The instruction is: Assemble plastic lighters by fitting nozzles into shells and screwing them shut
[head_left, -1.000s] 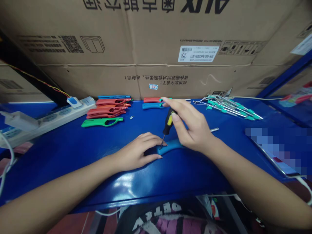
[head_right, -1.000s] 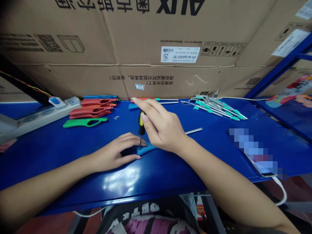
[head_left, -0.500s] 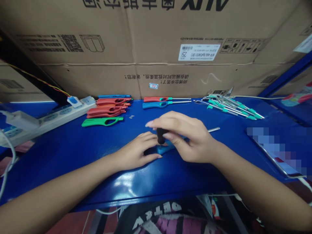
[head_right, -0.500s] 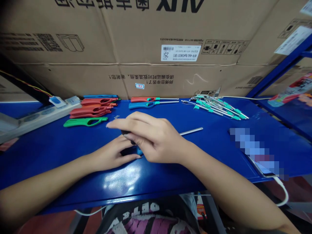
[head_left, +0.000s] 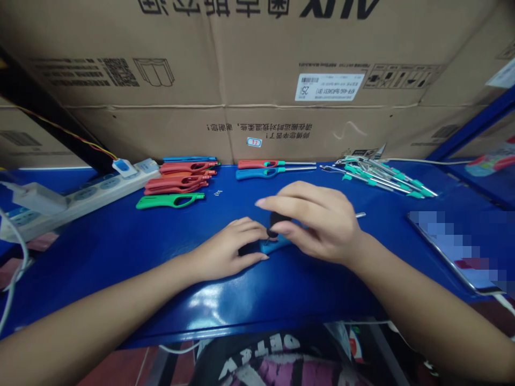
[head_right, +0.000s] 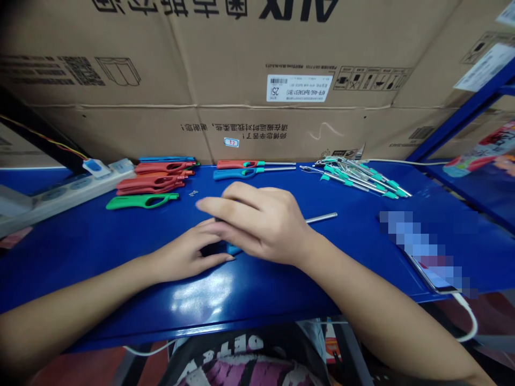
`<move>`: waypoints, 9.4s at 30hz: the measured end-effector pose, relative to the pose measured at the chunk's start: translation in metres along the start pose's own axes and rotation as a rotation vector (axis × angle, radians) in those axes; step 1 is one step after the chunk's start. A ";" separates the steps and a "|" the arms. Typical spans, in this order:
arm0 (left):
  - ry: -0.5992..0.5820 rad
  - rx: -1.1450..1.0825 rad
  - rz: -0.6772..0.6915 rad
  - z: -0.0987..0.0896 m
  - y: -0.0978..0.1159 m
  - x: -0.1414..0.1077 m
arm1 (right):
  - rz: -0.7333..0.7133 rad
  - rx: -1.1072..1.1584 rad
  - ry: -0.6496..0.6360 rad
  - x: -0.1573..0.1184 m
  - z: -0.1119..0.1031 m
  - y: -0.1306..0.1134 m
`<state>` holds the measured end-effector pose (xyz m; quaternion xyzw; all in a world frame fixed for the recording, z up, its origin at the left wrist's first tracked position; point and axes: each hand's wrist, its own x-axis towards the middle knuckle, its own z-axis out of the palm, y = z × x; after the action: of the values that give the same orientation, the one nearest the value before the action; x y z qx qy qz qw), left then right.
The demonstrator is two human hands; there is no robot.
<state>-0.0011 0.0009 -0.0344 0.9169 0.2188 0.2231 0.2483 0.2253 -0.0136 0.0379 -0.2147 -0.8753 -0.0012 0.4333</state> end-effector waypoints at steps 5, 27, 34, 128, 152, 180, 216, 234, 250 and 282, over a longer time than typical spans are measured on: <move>0.003 0.009 -0.004 0.001 0.000 -0.001 | 0.102 0.276 -0.055 0.003 0.003 -0.007; 0.019 -0.035 -0.007 0.001 0.000 0.001 | 0.036 0.173 -0.021 0.000 0.003 -0.005; 0.004 -0.028 -0.007 -0.001 0.002 0.002 | 0.120 0.196 -0.126 0.001 -0.001 -0.004; -0.117 0.317 -0.253 -0.023 0.036 0.007 | 0.316 -0.073 0.176 -0.002 -0.029 0.040; -0.005 0.538 -0.360 -0.087 -0.098 0.116 | 0.769 -0.491 -0.134 -0.074 -0.063 0.149; 0.000 0.753 -0.195 -0.036 -0.094 0.111 | 0.907 -0.481 -0.552 -0.075 -0.047 0.135; 0.176 0.732 -0.245 -0.037 -0.087 0.097 | 0.930 -0.531 -0.599 -0.071 -0.047 0.131; 0.093 0.910 -0.884 -0.117 -0.060 0.010 | 1.097 -0.616 -0.635 -0.071 -0.050 0.130; 0.064 0.977 -0.842 -0.118 -0.036 0.013 | 0.976 -0.664 -0.649 -0.067 -0.048 0.117; 0.236 0.028 -0.337 0.004 -0.008 0.012 | 0.446 0.034 -0.783 -0.045 -0.023 0.064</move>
<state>0.0085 0.0120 -0.0376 0.8383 0.3996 0.2811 0.2419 0.2905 0.0232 0.0063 -0.3753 -0.9055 0.1881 0.0627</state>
